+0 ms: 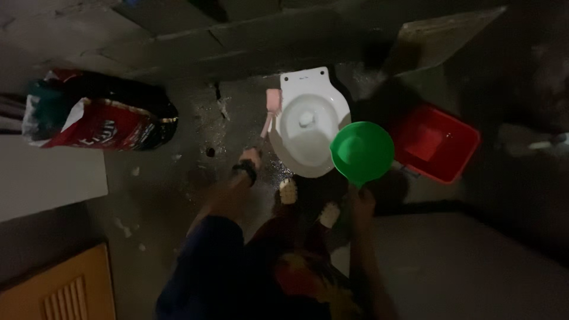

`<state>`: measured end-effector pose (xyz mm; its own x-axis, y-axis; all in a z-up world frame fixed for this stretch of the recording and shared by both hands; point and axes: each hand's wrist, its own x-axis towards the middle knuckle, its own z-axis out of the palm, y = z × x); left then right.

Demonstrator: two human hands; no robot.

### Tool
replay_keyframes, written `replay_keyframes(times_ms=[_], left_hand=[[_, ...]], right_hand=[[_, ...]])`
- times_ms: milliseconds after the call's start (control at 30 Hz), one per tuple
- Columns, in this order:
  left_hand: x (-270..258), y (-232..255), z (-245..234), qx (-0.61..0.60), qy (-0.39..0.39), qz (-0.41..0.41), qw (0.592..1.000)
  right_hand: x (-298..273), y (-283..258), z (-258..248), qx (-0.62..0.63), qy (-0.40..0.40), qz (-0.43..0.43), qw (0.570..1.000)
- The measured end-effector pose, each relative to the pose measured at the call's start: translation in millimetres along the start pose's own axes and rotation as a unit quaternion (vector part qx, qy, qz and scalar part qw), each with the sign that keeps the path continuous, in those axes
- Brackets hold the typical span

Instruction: The person repeatedly pours water from a green plastic jug into a white toilet bowl and scrubs the interior with a pink toilet brush. The person then pours water onto the floor and scrubs the floor area around the toilet.

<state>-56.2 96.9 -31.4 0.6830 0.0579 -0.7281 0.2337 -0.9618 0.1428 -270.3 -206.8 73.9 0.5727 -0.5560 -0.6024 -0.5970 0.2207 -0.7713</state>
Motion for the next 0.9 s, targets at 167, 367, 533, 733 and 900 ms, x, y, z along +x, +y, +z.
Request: replay_keyframes(times_ms=[167,367,533,733,900], left_hand=[[61,68,-30,-0.024,0.030,0.033,0.999],[101,127,-41,0.047,0.012,0.094,0.994],[90,128,-31,0.128,0.031,0.192,0.973],[74,204,-46,0.040,0.009,0.140,0.989],[19,175,-11,0.083,-0.025,0.244,0.966]], right_hand=[[12,7,15,0.007,0.019,0.021,1.000],[12,15,14,0.007,0.005,0.022,1.000],[12,15,4,-0.059,0.018,0.039,0.997],[12,48,-3,-0.034,0.033,0.081,0.996],[23,63,-11,-0.120,0.066,0.033,0.990]])
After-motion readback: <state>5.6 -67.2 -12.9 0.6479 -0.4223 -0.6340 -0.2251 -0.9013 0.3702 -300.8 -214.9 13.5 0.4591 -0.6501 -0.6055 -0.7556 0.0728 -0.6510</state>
